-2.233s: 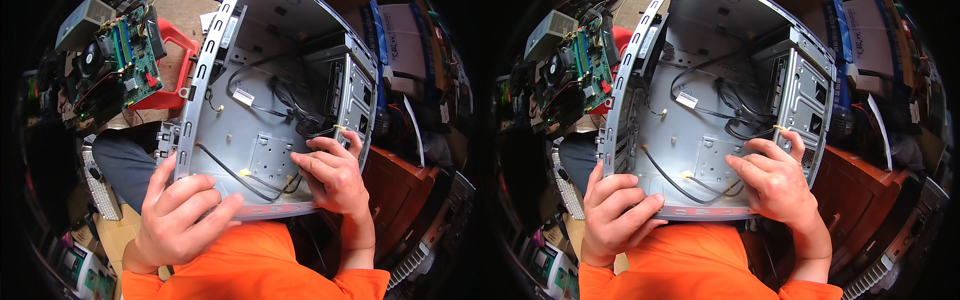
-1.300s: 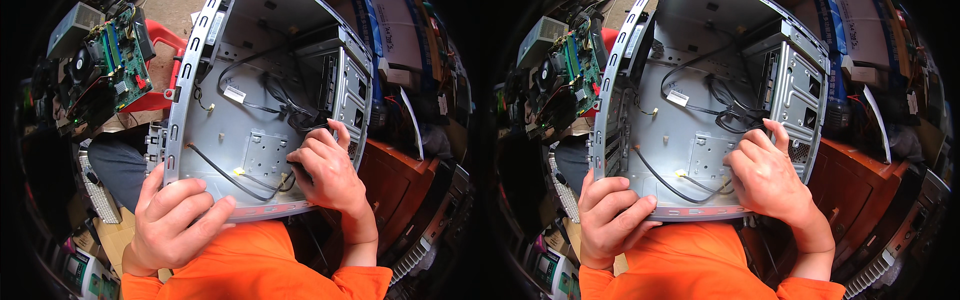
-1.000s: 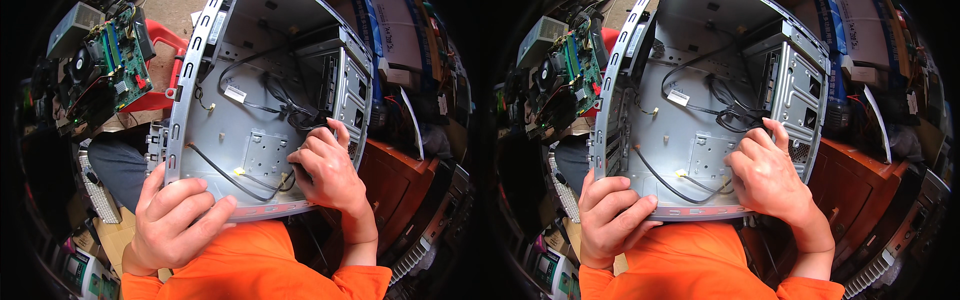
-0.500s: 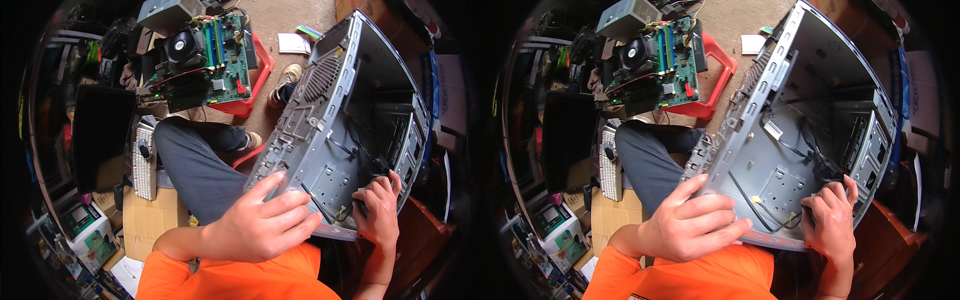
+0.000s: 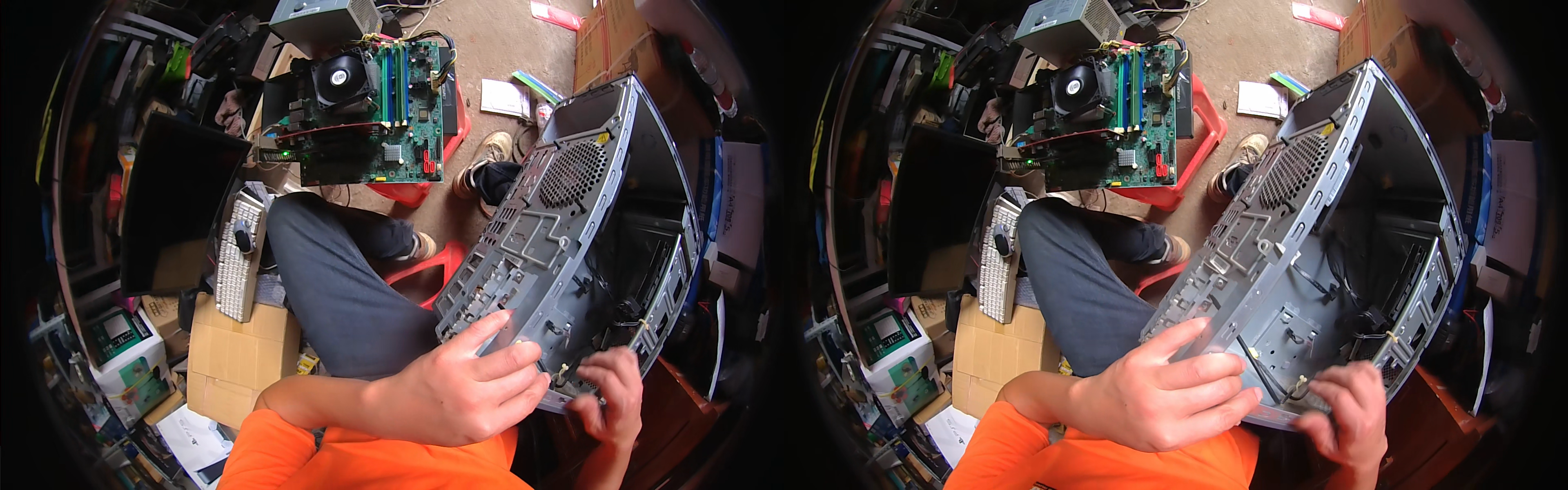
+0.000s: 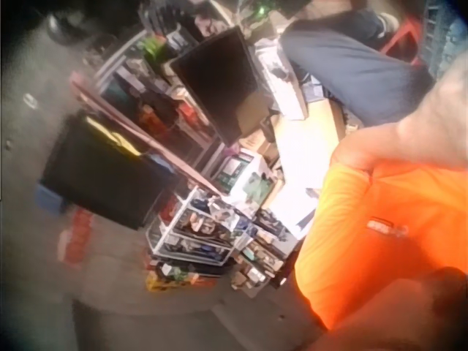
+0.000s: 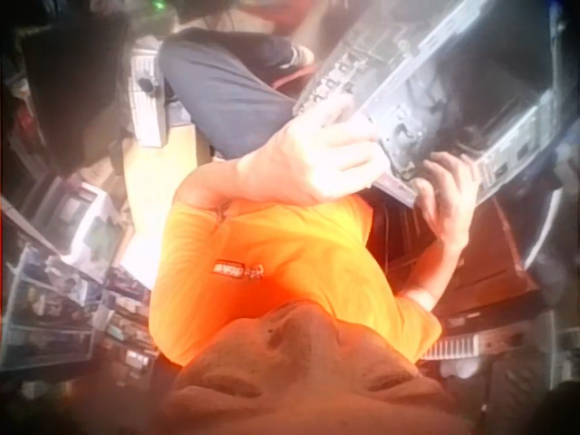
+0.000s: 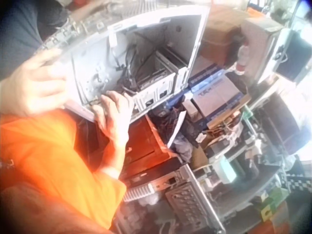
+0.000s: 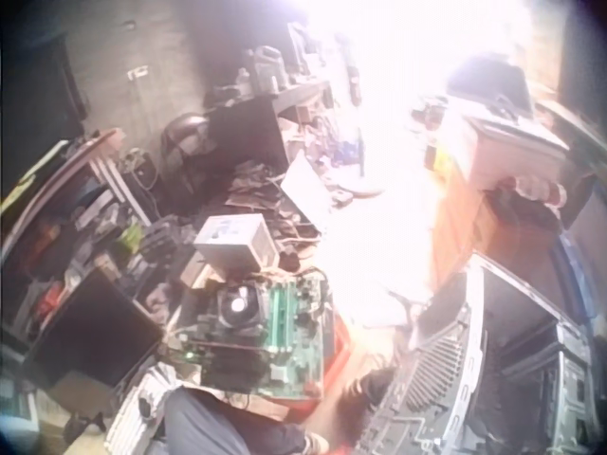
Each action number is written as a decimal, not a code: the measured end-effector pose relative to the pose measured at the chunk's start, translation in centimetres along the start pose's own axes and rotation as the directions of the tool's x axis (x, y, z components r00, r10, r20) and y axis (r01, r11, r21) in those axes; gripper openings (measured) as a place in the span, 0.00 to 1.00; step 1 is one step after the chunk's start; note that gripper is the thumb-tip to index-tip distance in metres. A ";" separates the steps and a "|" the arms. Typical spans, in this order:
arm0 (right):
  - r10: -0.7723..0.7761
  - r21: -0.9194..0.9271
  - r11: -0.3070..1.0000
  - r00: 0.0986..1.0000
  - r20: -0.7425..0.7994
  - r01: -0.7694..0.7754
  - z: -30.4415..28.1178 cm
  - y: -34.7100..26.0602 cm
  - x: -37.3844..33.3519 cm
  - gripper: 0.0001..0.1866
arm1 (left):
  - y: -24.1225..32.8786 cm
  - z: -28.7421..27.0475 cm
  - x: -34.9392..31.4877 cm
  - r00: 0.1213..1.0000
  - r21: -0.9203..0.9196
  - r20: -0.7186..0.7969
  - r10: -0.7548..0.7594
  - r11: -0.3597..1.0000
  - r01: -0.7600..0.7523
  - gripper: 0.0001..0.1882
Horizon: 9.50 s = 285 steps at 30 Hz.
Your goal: The person assembles a desktop computer by connecting various cables to the motherboard and placing it into the computer case. They handle the motherboard, power supply, and case, using a screwdriver to secure components.
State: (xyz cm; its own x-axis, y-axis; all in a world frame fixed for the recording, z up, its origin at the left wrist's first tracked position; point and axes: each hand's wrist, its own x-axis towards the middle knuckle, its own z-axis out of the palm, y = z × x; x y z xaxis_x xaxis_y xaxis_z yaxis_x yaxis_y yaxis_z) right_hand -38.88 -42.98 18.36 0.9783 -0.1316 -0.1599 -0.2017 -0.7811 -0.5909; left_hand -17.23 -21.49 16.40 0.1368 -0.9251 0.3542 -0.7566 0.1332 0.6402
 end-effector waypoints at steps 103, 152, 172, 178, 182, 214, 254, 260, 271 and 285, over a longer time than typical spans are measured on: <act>0.426 -0.222 0.836 0.849 -0.313 -0.502 16.7 6.5 11.2 0.35 | -23.8 -2.9 -25.7 0.771 0.788 -0.177 -0.612 0.381 0.483 0.21; 0.141 -0.137 0.295 0.185 -0.973 -0.946 -27.2 36.2 -6.8 0.14 | -26.5 -3.0 -24.5 0.639 0.475 -0.229 -0.734 0.489 0.732 0.17; 0.509 0.585 0.811 0.499 -0.702 -0.004 4.9 7.6 11.6 0.10 | -21.2 2.9 -12.7 0.714 -0.195 0.417 -0.562 0.712 0.674 0.23; 0.628 0.820 0.570 0.622 -0.468 0.043 14.2 -0.6 17.0 0.07 | -22.6 6.9 -8.0 0.580 -0.602 0.600 -0.551 0.165 0.781 0.19; 0.541 0.825 0.558 0.713 -0.445 0.091 17.0 -2.8 19.5 0.07 | -23.8 7.8 -8.1 0.557 -0.754 0.596 -0.578 -0.166 0.635 0.16; 0.194 0.192 0.976 0.791 -0.580 -0.098 22.3 -3.9 25.9 0.14 | -25.4 6.8 -8.4 0.662 -0.727 0.602 -0.447 -0.650 0.222 0.22; 0.170 0.145 0.984 0.787 -0.594 -0.103 22.4 -4.2 26.5 0.14 | -25.8 6.9 -8.3 0.607 -0.689 0.655 -0.449 -0.685 0.237 0.21; 0.190 0.155 0.980 0.813 -0.550 -0.125 22.2 -4.5 26.4 0.14 | -26.0 7.0 -8.3 0.603 -0.680 0.662 -0.445 -0.696 0.233 0.21; 0.159 0.132 0.986 0.810 -0.565 -0.101 22.2 -4.3 26.4 0.13 | -26.1 7.3 -8.4 0.598 -0.641 0.677 -0.428 -0.743 0.194 0.21; 0.123 0.128 0.990 0.775 -0.620 -0.055 22.3 -4.0 26.9 0.13 | -26.2 7.6 -8.5 0.605 -0.630 0.663 -0.441 -0.765 0.132 0.18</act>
State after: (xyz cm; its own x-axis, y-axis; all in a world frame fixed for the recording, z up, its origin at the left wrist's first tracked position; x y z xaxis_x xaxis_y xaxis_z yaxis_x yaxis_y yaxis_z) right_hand -12.84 -29.76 -1.22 0.7628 -0.5763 0.2932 -0.2594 -0.6882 -0.6776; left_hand -3.44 -19.84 -8.56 -0.0068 -0.8542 -0.5199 0.9999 0.0001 -0.0132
